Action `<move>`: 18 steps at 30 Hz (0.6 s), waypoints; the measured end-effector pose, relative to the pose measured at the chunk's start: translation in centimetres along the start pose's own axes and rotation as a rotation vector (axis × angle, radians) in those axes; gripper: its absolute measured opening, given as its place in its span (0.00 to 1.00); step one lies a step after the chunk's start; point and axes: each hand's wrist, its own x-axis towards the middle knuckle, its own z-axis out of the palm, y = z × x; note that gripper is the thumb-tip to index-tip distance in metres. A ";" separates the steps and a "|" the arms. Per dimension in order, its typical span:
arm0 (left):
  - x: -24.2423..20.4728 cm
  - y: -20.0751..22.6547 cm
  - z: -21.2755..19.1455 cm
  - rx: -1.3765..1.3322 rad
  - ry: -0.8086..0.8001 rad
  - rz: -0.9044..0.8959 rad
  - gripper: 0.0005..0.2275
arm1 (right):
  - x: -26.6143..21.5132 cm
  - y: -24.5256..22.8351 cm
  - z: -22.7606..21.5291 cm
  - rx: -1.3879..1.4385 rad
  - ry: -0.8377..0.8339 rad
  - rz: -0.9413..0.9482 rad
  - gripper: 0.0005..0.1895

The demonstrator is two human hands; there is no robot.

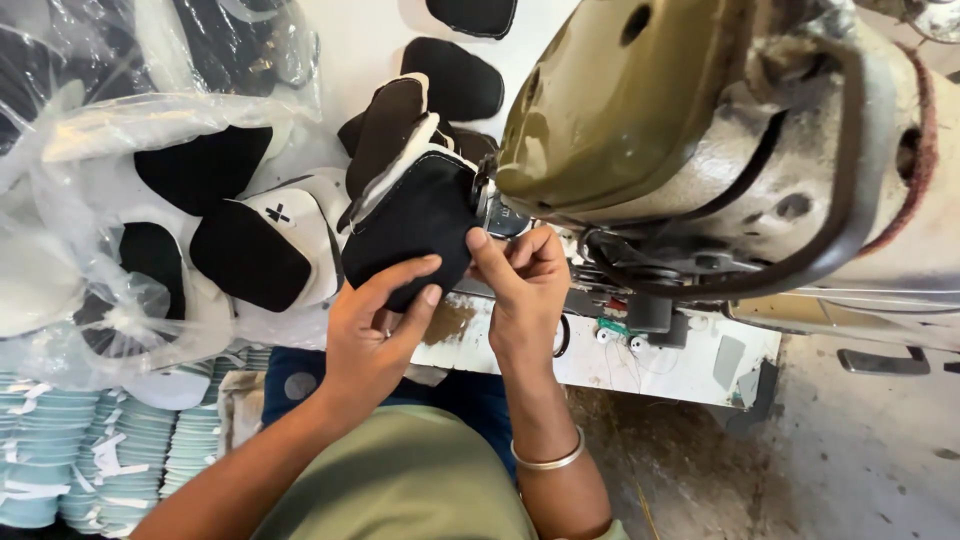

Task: The person uses a sewing machine to stitch the edges of black and white shoe parts. They repeatedly pick up a black part, align it with a white part, feed the assembly under the presser foot, and guide it through the machine to sew the perimeter.

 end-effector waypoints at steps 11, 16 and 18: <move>2.9 1.1 1.2 -0.063 -0.100 -0.036 0.16 | -0.9 -1.4 -0.6 -0.082 0.005 -0.052 0.19; 4.3 1.7 1.2 -0.090 -0.120 0.063 0.16 | -2.1 -2.8 -6.2 -0.555 0.082 -0.327 0.15; 4.9 2.3 1.0 0.028 -0.135 0.192 0.16 | -1.7 -4.3 -10.9 -0.975 0.377 -1.130 0.28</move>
